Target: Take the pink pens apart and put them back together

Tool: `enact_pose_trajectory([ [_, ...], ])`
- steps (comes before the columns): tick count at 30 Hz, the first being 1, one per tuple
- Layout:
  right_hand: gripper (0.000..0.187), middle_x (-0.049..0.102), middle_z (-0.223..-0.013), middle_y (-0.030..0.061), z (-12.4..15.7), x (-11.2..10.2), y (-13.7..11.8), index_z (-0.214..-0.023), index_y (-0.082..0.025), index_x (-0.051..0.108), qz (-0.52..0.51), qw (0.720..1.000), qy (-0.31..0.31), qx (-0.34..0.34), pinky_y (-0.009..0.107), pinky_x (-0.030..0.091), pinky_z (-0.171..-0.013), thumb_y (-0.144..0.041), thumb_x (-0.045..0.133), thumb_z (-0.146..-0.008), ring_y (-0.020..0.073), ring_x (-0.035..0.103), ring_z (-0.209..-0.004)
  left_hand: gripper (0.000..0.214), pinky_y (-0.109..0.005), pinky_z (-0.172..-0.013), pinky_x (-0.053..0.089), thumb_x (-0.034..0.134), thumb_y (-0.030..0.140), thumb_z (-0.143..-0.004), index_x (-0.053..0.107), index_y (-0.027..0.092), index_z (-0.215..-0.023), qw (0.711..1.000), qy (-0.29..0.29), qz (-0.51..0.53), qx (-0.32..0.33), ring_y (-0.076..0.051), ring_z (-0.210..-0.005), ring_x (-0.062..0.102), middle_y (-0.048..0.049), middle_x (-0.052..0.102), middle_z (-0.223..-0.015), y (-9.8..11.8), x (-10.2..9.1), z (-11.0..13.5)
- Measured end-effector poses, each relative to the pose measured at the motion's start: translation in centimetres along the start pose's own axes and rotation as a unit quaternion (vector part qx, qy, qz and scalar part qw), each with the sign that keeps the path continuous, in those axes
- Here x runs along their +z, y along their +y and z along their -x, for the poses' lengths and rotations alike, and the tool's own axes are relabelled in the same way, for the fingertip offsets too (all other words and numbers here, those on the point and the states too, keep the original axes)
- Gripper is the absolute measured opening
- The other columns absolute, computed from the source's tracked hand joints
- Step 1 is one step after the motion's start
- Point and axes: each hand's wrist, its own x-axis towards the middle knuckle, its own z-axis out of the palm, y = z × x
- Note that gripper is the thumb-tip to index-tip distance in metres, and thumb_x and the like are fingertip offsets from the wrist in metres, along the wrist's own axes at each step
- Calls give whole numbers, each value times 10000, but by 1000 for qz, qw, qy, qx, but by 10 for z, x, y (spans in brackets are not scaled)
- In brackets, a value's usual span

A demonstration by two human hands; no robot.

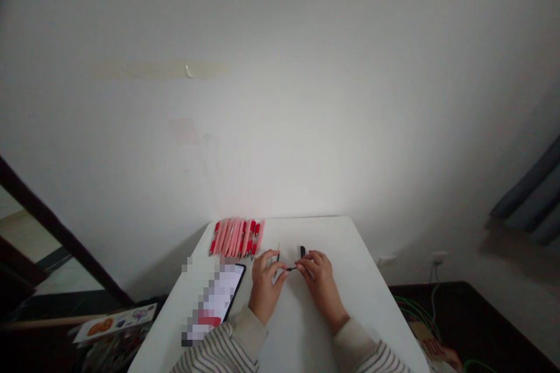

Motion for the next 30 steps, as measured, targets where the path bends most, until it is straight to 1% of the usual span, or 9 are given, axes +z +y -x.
enact_pose_trajectory([
  [3, 265, 630, -1020, 76, 1, 1, 2, -1049, -284, 670, -3, 1000, 8, 10, 412, 464, -898, -389, 470, -910, 226, 550, -1034, 89, -503, -966, 425, 644, 175, -742, 676, 243, -791, 1000, 5, 7, -8, -234, -1100, 508, -49, 578, -1104, 0, -1, -1],
  [5, 276, 618, -1051, 86, 2, 2, 5, -1082, -274, 654, -3, 1000, 22, 16, 419, 465, -903, -376, 459, -916, 228, 545, -1040, 98, -489, -965, 426, 636, 173, -749, 674, 247, -801, 1000, 8, 12, -12, -229, -1103, 503, -46, 578, -1105, 0, -2, -2],
  [9, 263, 614, -1042, 94, 3, 3, 11, -1075, -257, 656, 16, 999, 42, 23, 439, 469, -891, -337, 466, -913, 236, 543, -1017, 96, -491, -968, 417, 626, 180, -758, 673, 248, -805, 1000, 16, 15, -15, -229, -1103, 502, -45, 574, -1102, -1, -3, -2],
  [12, 243, 616, -1033, 92, 3, 3, 12, -1055, -264, 667, 36, 998, 47, 20, 445, 474, -879, -288, 479, -903, 241, 541, -1007, 96, -499, -973, 412, 618, 188, -766, 674, 250, -812, 1000, 23, 13, -14, -229, -1099, 504, -46, 571, -1098, -3, -2, -1],
  [14, 248, 615, -1046, 83, 3, 2, 11, -1058, -279, 668, 49, 998, 41, 17, 445, 471, -884, -246, 483, -896, 239, 533, -1017, 95, -495, -973, 414, 621, 189, -765, 673, 253, -812, 1000, 26, 9, -15, -225, -1096, 503, -41, 573, -1095, -4, -1, -1],
  [17, 286, 607, -1099, 64, 3, 2, 10, -1067, -310, 669, 78, 997, 16, 15, 449, 450, -921, -189, 486, -885, 241, 497, -1077, 93, -487, -967, 418, 630, 185, -761, 669, 254, -810, 999, 26, 4, -20, -220, -1087, 506, -33, 577, -1089, -5, -1, -1],
  [23, 372, 579, -1227, 7, 6, 5, 11, -1045, -371, 675, 153, 988, -27, 24, 500, 405, -969, -115, 491, -848, 280, 404, -1214, 91, -471, -943, 431, 643, 172, -750, 662, 244, -802, 999, 31, 2, -19, -221, -1074, 514, -35, 579, -1076, -7, 0, -1],
  [26, 365, 576, -1243, 4, 6, 6, 11, -1029, -368, 678, 167, 985, -26, 17, 510, 401, -969, -111, 509, -833, 286, 405, -1224, 86, -467, -940, 434, 641, 173, -753, 660, 240, -804, 999, 34, 0, -17, -220, -1076, 513, -38, 576, -1076, -8, 1, -1],
  [30, 297, 580, -1240, 14, 6, 6, 11, -970, -336, 688, 171, 985, -16, 15, 519, 411, -950, -131, 533, -823, 298, 412, -1221, 86, -476, -943, 431, 637, 175, -757, 658, 240, -809, 999, 36, -3, -22, -222, -1074, 511, -38, 574, -1071, -8, 2, -2],
])
